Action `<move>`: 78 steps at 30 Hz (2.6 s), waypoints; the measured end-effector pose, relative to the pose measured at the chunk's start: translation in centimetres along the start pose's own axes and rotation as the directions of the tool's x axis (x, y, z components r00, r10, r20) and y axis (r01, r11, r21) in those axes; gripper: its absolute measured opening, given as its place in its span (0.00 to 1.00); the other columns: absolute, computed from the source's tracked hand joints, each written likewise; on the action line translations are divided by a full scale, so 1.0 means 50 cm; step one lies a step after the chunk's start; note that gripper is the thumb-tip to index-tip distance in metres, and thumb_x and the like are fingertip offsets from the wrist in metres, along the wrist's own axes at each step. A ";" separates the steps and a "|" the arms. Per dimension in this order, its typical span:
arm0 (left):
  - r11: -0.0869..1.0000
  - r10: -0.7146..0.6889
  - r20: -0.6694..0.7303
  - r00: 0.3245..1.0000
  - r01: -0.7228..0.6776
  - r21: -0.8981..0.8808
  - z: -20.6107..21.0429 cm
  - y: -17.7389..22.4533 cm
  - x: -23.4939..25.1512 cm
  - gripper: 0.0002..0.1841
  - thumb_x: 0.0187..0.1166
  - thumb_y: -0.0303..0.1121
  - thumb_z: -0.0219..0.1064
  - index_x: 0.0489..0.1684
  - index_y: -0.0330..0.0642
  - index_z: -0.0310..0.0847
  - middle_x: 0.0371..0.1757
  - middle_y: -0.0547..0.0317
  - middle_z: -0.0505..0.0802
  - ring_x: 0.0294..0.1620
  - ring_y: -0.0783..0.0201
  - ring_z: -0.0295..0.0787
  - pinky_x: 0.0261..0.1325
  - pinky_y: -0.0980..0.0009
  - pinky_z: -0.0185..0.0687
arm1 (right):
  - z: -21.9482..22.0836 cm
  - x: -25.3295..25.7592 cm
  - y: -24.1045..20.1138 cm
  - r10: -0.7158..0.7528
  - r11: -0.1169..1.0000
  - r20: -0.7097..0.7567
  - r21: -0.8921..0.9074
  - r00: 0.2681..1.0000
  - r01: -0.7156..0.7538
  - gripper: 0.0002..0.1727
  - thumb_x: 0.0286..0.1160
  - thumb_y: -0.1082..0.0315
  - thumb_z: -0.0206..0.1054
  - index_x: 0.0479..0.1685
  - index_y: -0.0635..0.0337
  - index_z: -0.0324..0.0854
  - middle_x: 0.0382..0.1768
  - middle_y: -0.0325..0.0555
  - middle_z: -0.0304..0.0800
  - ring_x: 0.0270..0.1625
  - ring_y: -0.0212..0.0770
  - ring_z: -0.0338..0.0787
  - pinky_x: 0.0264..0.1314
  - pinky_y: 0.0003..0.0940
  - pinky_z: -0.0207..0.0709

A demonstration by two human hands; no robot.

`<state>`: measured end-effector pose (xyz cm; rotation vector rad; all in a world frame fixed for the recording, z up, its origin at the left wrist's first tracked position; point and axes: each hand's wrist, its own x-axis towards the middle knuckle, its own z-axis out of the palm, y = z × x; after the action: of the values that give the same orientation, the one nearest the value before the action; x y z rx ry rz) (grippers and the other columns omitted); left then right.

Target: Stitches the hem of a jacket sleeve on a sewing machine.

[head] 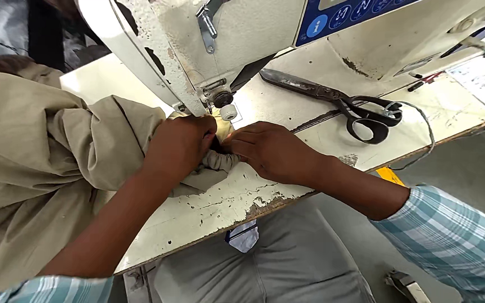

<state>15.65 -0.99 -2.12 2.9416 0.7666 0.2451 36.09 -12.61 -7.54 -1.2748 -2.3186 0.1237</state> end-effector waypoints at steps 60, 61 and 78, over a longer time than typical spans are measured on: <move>0.997 -0.069 -0.147 0.987 0.064 -0.038 0.067 0.017 -0.070 0.29 0.72 0.62 0.61 0.58 0.50 0.92 0.65 0.62 0.92 0.51 0.55 0.83 0.52 0.52 0.73 | 0.002 0.101 0.010 0.347 0.913 -0.058 -0.209 0.936 -0.351 0.12 0.85 0.60 0.63 0.49 0.54 0.92 0.43 0.55 0.87 0.36 0.53 0.89 0.28 0.44 0.78; 0.997 -0.069 -0.145 0.987 0.064 -0.040 0.067 0.014 -0.068 0.29 0.72 0.62 0.62 0.57 0.51 0.92 0.63 0.62 0.92 0.51 0.55 0.83 0.52 0.52 0.73 | 0.001 0.102 0.011 0.357 0.912 -0.055 -0.195 0.933 -0.361 0.13 0.85 0.60 0.63 0.47 0.55 0.92 0.41 0.55 0.86 0.36 0.53 0.89 0.29 0.45 0.78; 0.983 0.063 -0.213 0.975 -0.024 0.180 0.080 0.013 -0.076 0.28 0.75 0.61 0.60 0.52 0.48 0.93 0.61 0.56 0.93 0.48 0.51 0.84 0.52 0.52 0.74 | 0.023 0.045 0.027 0.133 0.986 -0.250 0.131 0.959 -0.102 0.18 0.67 0.72 0.63 0.56 0.52 0.89 0.51 0.40 0.92 0.52 0.41 0.90 0.52 0.41 0.84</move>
<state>13.38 -3.63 -6.46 3.1385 0.7880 0.5378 35.63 -9.85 -8.11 -1.2872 -1.9865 0.1235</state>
